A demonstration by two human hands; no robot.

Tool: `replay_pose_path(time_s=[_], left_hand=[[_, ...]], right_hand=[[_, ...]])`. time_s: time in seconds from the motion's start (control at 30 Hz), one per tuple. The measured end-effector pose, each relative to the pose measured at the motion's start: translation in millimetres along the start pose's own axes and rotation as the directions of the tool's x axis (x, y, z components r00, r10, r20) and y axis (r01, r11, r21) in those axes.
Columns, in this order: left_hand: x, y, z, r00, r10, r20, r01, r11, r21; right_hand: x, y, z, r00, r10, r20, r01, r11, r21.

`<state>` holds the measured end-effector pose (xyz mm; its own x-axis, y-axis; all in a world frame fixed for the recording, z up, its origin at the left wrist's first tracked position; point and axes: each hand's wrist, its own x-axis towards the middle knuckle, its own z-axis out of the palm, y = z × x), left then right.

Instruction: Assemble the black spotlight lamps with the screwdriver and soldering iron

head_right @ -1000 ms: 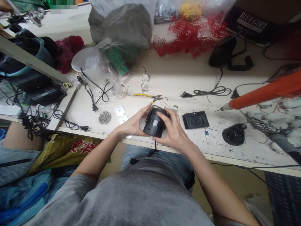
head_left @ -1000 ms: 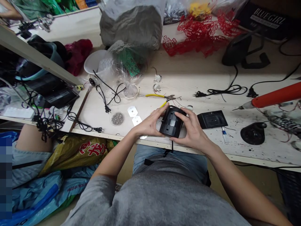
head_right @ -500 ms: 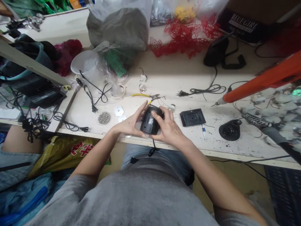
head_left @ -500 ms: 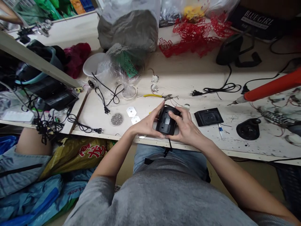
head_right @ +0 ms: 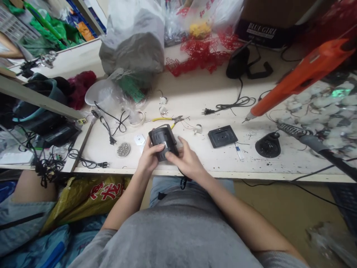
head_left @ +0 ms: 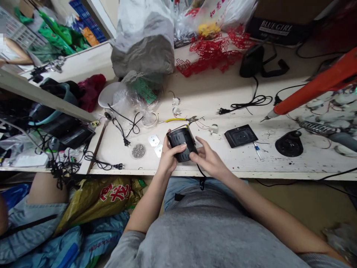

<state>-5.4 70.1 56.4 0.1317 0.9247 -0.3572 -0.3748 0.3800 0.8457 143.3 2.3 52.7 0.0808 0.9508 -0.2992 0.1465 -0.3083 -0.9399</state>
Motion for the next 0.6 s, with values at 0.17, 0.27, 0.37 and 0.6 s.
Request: replay_pose_path(time_s=[0.17,0.27,0.37,0.6], left_hand=[[-6,-3,3.1,0.999,0.052,-0.014,-0.052,0.999,-0.006],[-7,-6,4.5,0.997,0.063,-0.038,-0.064,0.998,-0.009],[-7,-9,1.4,0.991,0.125,-0.047,-0.126,0.992,-0.012],[2,-4,-8.6,0.997,0.058,0.05,-0.056,0.997,-0.047]], right_hand=[[-7,-5,24,0.994,0.0,-0.111,-0.004,0.999,-0.034],[-4,-3,25,0.989,-0.055,-0.135,0.055,0.998,-0.001],[0,1,21,0.985,-0.077,-0.155,0.074,0.997,-0.024],[-2,1,18,0.983,-0.134,-0.123,0.129,0.991,-0.044]])
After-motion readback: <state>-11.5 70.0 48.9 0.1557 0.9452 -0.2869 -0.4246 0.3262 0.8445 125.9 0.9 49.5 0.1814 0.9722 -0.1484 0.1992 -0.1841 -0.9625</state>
